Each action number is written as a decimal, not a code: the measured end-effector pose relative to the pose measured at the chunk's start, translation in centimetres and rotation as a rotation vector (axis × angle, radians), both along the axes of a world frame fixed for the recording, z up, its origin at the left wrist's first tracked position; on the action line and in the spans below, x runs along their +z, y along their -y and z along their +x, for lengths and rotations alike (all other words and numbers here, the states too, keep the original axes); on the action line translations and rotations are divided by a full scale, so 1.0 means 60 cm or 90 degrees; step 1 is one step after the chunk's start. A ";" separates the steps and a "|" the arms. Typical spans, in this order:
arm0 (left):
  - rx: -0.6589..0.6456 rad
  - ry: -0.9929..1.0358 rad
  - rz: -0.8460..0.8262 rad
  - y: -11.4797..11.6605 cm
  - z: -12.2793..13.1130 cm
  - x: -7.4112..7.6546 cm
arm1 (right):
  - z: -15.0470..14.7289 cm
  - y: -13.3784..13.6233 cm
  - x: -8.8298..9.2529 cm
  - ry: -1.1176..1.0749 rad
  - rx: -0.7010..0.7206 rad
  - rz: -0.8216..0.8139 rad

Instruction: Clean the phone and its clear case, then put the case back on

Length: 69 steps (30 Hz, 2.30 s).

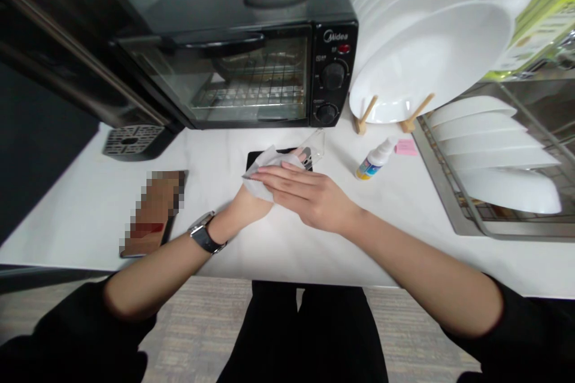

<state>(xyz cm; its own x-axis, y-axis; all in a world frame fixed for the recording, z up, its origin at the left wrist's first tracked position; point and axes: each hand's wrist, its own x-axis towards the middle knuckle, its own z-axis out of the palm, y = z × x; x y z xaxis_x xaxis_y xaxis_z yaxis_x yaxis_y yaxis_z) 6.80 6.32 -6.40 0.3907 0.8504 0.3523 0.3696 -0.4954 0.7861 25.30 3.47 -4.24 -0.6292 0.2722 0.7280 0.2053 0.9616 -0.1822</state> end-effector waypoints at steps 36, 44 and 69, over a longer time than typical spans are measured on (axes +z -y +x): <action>0.014 0.045 0.127 0.010 -0.019 0.018 | 0.012 -0.014 0.011 0.033 -0.164 0.004; -0.060 0.117 -0.017 0.034 -0.012 0.040 | 0.026 -0.033 0.009 -0.023 -0.355 -0.032; -0.013 0.072 0.055 0.023 -0.012 0.033 | 0.019 -0.023 0.009 0.039 -0.305 -0.048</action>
<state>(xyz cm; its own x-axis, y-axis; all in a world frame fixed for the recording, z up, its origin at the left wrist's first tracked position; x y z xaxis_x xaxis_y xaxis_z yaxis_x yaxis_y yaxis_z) 6.09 4.93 -4.43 0.3609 0.8074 0.4668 0.2698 -0.5695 0.7764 26.42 4.85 -3.69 -0.4616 0.5923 0.6604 0.6342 0.7409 -0.2213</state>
